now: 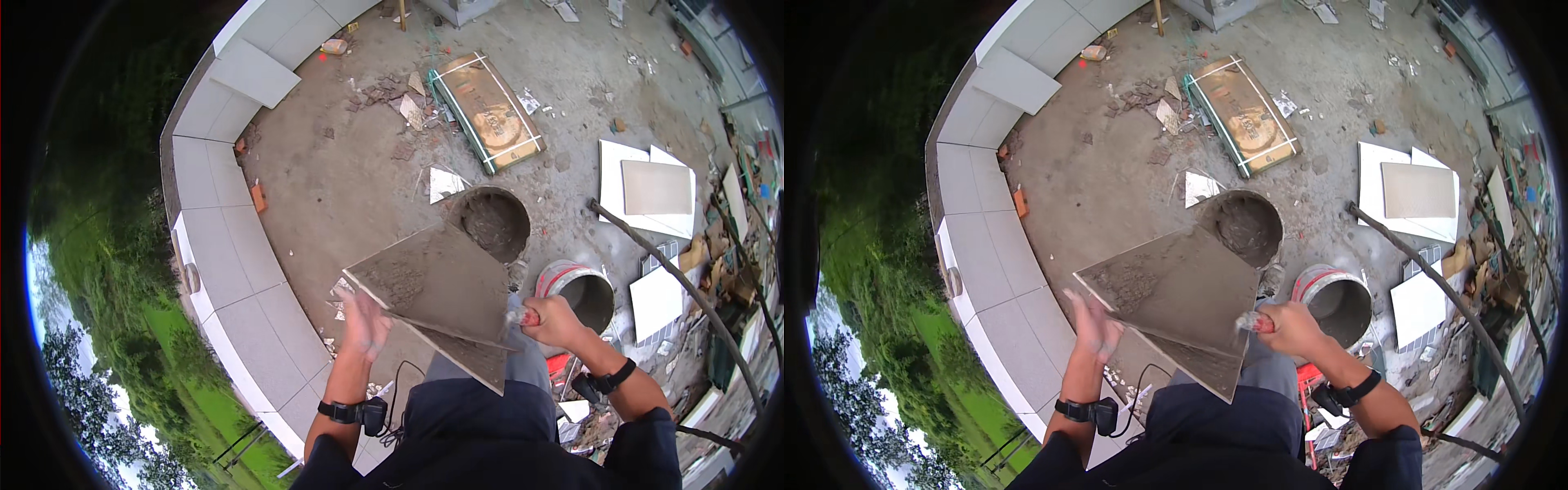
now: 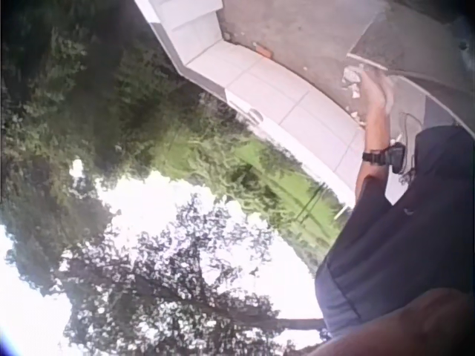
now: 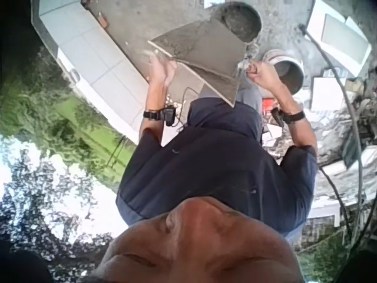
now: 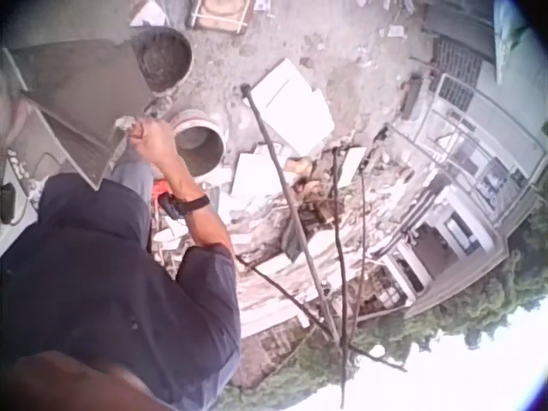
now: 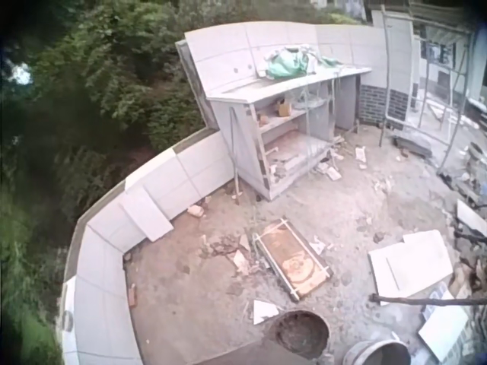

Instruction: The person scoops mortar from a bucket with a trowel and spreads it across the back of a tile. After placing the tile on a wall, they return to pick up another tile and apply mortar to it.

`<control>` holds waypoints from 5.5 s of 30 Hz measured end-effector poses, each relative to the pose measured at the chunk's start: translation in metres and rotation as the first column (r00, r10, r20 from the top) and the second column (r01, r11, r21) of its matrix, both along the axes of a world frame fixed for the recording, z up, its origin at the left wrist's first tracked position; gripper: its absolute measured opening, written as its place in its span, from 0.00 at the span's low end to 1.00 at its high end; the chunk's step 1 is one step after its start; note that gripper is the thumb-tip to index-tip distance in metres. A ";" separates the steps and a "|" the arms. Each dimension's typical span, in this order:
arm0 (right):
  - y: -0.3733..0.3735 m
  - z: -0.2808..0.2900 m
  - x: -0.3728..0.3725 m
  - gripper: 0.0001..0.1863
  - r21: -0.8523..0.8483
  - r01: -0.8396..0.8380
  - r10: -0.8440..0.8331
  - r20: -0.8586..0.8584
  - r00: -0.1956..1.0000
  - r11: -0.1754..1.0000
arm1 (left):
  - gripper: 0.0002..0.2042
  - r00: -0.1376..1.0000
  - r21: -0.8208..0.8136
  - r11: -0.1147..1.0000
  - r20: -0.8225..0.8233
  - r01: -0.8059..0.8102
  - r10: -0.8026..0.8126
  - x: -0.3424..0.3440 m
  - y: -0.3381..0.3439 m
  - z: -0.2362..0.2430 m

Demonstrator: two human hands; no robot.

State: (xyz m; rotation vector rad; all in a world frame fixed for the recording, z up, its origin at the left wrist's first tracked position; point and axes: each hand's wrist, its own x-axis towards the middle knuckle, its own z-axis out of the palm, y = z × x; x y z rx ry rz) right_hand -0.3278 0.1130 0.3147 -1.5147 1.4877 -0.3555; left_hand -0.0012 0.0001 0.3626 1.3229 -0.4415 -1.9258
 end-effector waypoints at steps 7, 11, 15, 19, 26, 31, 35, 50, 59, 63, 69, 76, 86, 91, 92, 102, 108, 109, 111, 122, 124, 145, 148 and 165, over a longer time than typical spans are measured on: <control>-0.053 0.032 0.051 0.13 -0.010 0.021 -0.022 -0.050 0.999 1.000 | 0.50 0.984 -0.043 0.990 -0.112 0.132 -0.136 0.012 0.003 0.002; -0.060 0.038 0.066 0.14 0.004 0.044 -0.043 -0.091 0.995 0.999 | 0.48 0.982 -0.120 0.976 -0.030 0.182 -0.186 0.018 0.009 -0.003; -0.058 0.034 0.074 0.14 0.016 0.077 -0.073 -0.155 0.985 0.997 | 0.41 0.978 -0.107 0.977 0.122 0.184 -0.170 0.011 0.017 0.001; -0.056 0.007 0.070 0.14 0.029 0.109 -0.099 -0.228 0.969 0.994 | 0.36 0.992 -0.025 0.992 0.037 0.123 -0.122 0.005 0.012 0.007; -0.048 -0.060 0.062 0.12 0.091 0.115 -0.081 -0.316 0.945 0.989 | 0.34 0.988 0.026 0.994 0.111 0.104 -0.106 0.007 0.019 0.010; -0.041 -0.122 0.053 0.11 0.155 0.196 -0.128 -0.365 0.922 0.968 | 0.35 0.986 0.055 0.992 0.119 0.110 -0.116 0.006 0.025 0.018; -0.047 -0.170 0.048 0.12 0.149 0.214 -0.143 -0.382 0.913 0.966 | 0.35 0.983 0.037 0.994 0.151 0.104 -0.109 0.005 0.030 0.018; -0.028 -0.292 -0.030 0.15 0.302 0.506 -0.337 -0.468 0.817 0.808 | 0.43 0.969 0.057 0.998 0.248 0.004 -0.019 0.017 0.043 0.011; 0.097 -0.156 -0.048 0.16 0.317 0.154 -0.054 -0.302 0.952 0.936 | 0.38 0.972 0.033 0.999 0.232 0.031 -0.037 0.019 0.031 0.002; 0.127 -0.197 -0.048 0.17 0.384 0.225 -0.076 -0.366 0.928 0.896 | 0.36 0.975 0.066 0.998 0.220 -0.004 -0.011 0.012 0.025 0.007; 0.089 -0.297 -0.066 0.13 0.419 0.380 -0.153 -0.483 0.862 0.825 | 0.35 0.980 -0.032 0.999 0.199 -0.008 0.014 0.003 0.019 0.009; 0.051 -0.278 -0.061 0.14 0.493 0.342 -0.098 -0.455 0.885 0.800 | 0.33 0.973 -0.005 0.994 0.207 0.106 -0.103 0.023 0.016 0.009; 0.073 -0.258 -0.055 0.22 0.269 0.793 -0.640 -0.477 0.603 0.546 | 0.29 0.981 -0.037 0.981 0.035 0.190 -0.189 0.051 0.010 -0.012; 0.150 -0.197 0.075 0.36 0.862 0.412 -0.949 0.218 0.227 0.296 | 0.30 0.942 0.058 0.952 0.142 0.299 -0.305 0.018 0.009 0.014; 0.142 -0.159 0.106 0.43 0.893 0.172 -0.908 0.397 0.134 0.416 | 0.30 0.929 0.040 0.938 0.134 0.344 -0.346 0.027 0.009 0.020; 0.131 -0.075 0.202 0.22 0.806 0.293 -0.642 0.588 -0.492 0.514 | 0.29 0.867 -0.080 0.869 0.160 0.488 -0.472 0.040 0.022 0.027; 0.160 -0.069 0.238 0.14 0.879 0.268 -0.664 0.474 -0.579 0.394 | 0.29 0.814 -0.078 0.830 0.264 0.552 -0.517 0.053 0.040 0.035; 0.170 -0.064 0.243 0.14 0.880 0.259 -0.657 0.471 -0.589 0.398 | 0.29 0.806 -0.074 0.827 0.289 0.557 -0.517 0.058 0.048 0.043; 0.198 -0.056 0.249 0.14 0.868 0.295 -0.621 0.493 -0.610 0.400 | 0.30 0.785 -0.061 0.812 0.306 0.580 -0.538 0.064 0.069 0.054; 0.521 -0.027 0.247 0.10 0.846 0.368 -0.347 0.503 -0.792 0.386 | 0.30 0.554 -0.040 0.589 0.400 0.807 -0.730 -0.042 0.374 0.110; 0.596 -0.034 0.253 0.09 0.849 0.404 -0.256 0.497 -0.829 0.339 | 0.29 0.368 -0.041 0.379 0.356 0.925 -0.859 -0.079 0.417 0.082; 1.056 -0.524 0.226 0.13 0.698 0.208 0.214 0.467 -0.858 -0.685 | 0.25 -0.574 -0.044 -0.593 -0.323 0.804 -0.753 -0.350 0.944 -0.550; 1.044 -0.567 0.243 0.18 0.738 0.108 0.261 0.366 -0.893 -0.666 | 0.28 -0.550 0.034 -0.599 -0.357 0.800 -0.755 -0.322 0.927 -0.613; 0.980 -0.666 0.282 0.33 0.660 0.213 -0.019 0.289 -0.957 -0.721 | 0.14 -0.597 -0.069 -0.916 0.739 0.395 -0.313 -0.268 0.679 -0.482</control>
